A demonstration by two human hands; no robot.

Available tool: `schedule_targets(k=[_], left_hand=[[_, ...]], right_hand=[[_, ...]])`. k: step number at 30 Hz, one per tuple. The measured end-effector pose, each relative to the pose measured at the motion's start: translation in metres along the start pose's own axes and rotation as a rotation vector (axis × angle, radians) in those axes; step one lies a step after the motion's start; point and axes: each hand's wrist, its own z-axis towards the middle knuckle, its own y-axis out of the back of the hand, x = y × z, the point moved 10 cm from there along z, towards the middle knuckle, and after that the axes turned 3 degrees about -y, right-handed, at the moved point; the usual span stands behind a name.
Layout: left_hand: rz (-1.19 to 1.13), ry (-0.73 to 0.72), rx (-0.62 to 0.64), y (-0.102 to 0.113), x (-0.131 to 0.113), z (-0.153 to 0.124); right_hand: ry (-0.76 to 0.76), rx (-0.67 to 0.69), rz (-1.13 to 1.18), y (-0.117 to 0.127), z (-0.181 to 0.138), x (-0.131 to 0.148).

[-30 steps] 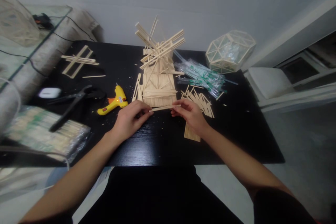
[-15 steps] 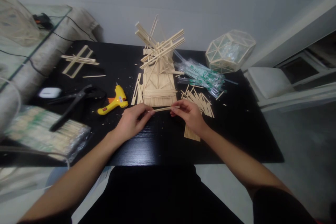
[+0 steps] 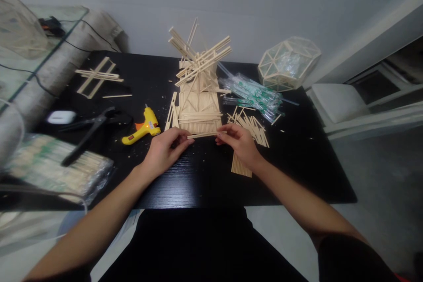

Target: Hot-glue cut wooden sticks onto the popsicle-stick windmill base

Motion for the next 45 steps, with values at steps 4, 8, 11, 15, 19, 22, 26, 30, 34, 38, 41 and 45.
schedule_targets(k=[4,8,11,15,19,22,26,30,34,38,41,45], left_hand=[[0.041,-0.038,-0.01,0.002,-0.003,0.0],[0.043,-0.036,0.0,0.002,-0.003,0.001],[0.035,-0.025,0.015,0.0,-0.001,0.0],[0.007,-0.006,0.062,-0.005,0.002,-0.001],[-0.052,-0.006,0.121,-0.012,0.0,-0.002],[-0.131,0.072,0.141,-0.015,0.005,-0.002],[-0.312,0.251,0.139,-0.018,0.018,-0.005],[-0.405,0.348,0.142,-0.02,0.022,-0.006],[-0.444,0.397,0.152,-0.024,0.022,-0.007],[-0.43,0.403,0.152,-0.023,0.021,-0.006],[-0.417,0.394,0.146,-0.022,0.018,-0.005],[-0.423,0.388,0.14,-0.022,0.018,-0.004]], right_hand=[[-0.017,-0.001,-0.006,0.0,0.0,-0.002],[-0.02,0.011,-0.001,-0.001,0.0,-0.003],[-0.028,0.06,0.012,-0.006,-0.001,-0.004],[-0.107,0.228,0.003,-0.024,-0.005,-0.011],[-0.171,0.379,-0.009,-0.041,-0.014,-0.016],[-0.178,0.399,-0.033,-0.045,-0.017,-0.016],[-0.178,0.366,-0.046,-0.043,-0.017,-0.015],[-0.191,0.347,-0.056,-0.041,-0.017,-0.016],[-0.204,0.338,-0.057,-0.041,-0.018,-0.017],[-0.193,0.334,-0.07,-0.042,-0.018,-0.016],[-0.188,0.322,-0.083,-0.041,-0.019,-0.016],[-0.181,0.311,-0.084,-0.04,-0.018,-0.015]])
